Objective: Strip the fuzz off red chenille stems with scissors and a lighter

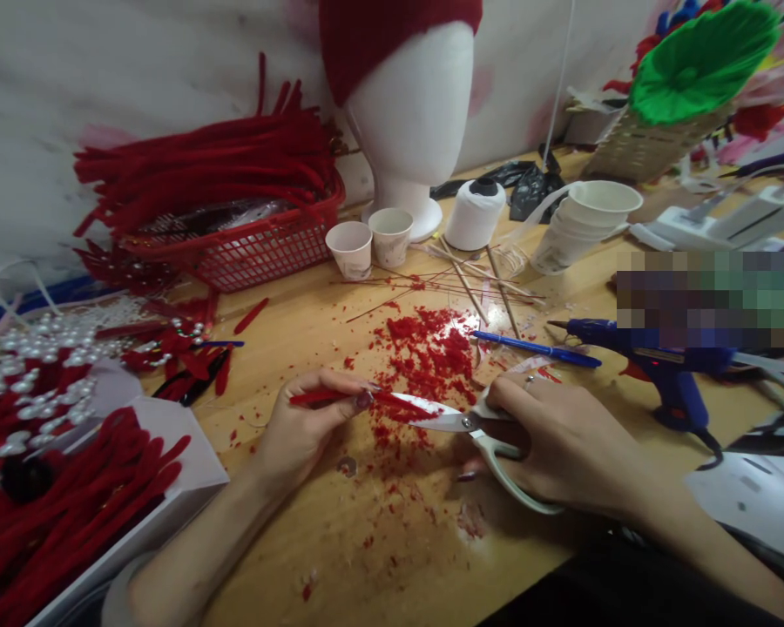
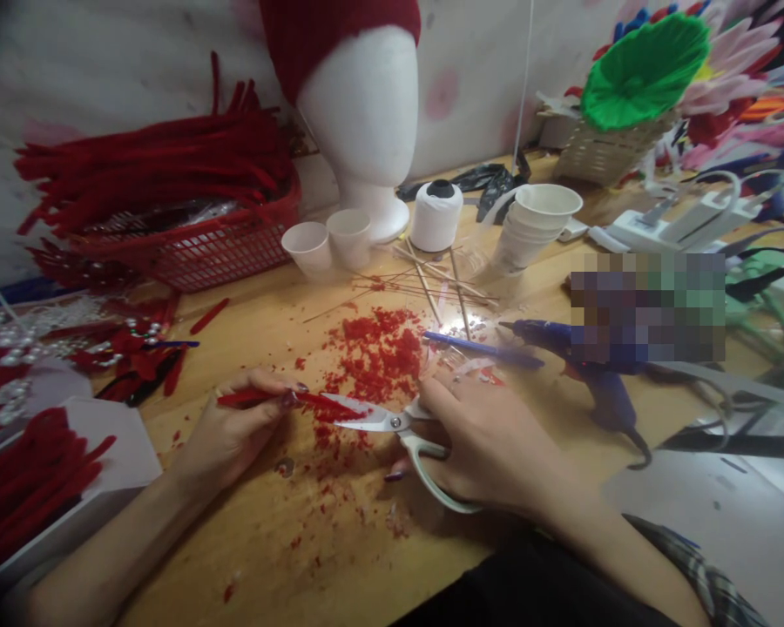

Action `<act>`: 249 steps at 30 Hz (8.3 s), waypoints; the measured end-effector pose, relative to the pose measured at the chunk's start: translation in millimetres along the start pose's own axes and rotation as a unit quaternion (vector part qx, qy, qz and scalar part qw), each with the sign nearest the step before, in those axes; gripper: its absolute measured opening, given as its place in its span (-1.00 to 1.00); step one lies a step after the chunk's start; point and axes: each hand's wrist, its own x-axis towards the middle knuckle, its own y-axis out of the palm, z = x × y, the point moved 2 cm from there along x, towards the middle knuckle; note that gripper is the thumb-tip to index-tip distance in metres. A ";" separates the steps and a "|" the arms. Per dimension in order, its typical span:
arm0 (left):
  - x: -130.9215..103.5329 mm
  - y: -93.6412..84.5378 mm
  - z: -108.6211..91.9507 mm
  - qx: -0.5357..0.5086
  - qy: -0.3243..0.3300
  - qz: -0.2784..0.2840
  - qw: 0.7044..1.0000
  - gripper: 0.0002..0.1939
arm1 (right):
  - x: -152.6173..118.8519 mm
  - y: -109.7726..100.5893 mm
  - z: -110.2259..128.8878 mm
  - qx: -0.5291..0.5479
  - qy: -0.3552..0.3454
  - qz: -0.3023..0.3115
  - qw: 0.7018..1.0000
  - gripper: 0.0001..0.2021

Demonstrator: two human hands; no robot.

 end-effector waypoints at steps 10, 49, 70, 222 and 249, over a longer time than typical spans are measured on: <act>2.5 -5.4 4.7 0.005 -0.003 -0.002 1.000 -0.86 | -4.8 4.5 -4.6 0.021 0.019 0.003 1.000 -0.74; 2.2 -15.0 -2.4 -0.238 -0.042 -0.063 0.968 -0.81 | 33.4 -17.3 6.7 0.741 0.181 0.181 0.621 -0.51; 4.0 -19.4 5.5 -0.232 -0.001 -0.081 0.969 -0.72 | 44.1 23.7 39.8 0.974 0.094 0.073 0.194 -0.76; -14.1 -3.6 2.2 0.025 -0.007 -0.029 0.999 -0.75 | -2.9 3.3 1.9 -0.012 -0.030 -0.058 0.998 -0.81; -14.0 -3.2 1.7 0.032 -0.004 -0.034 0.999 -0.76 | -3.5 5.8 -2.9 -0.028 -0.019 -0.057 0.998 -0.73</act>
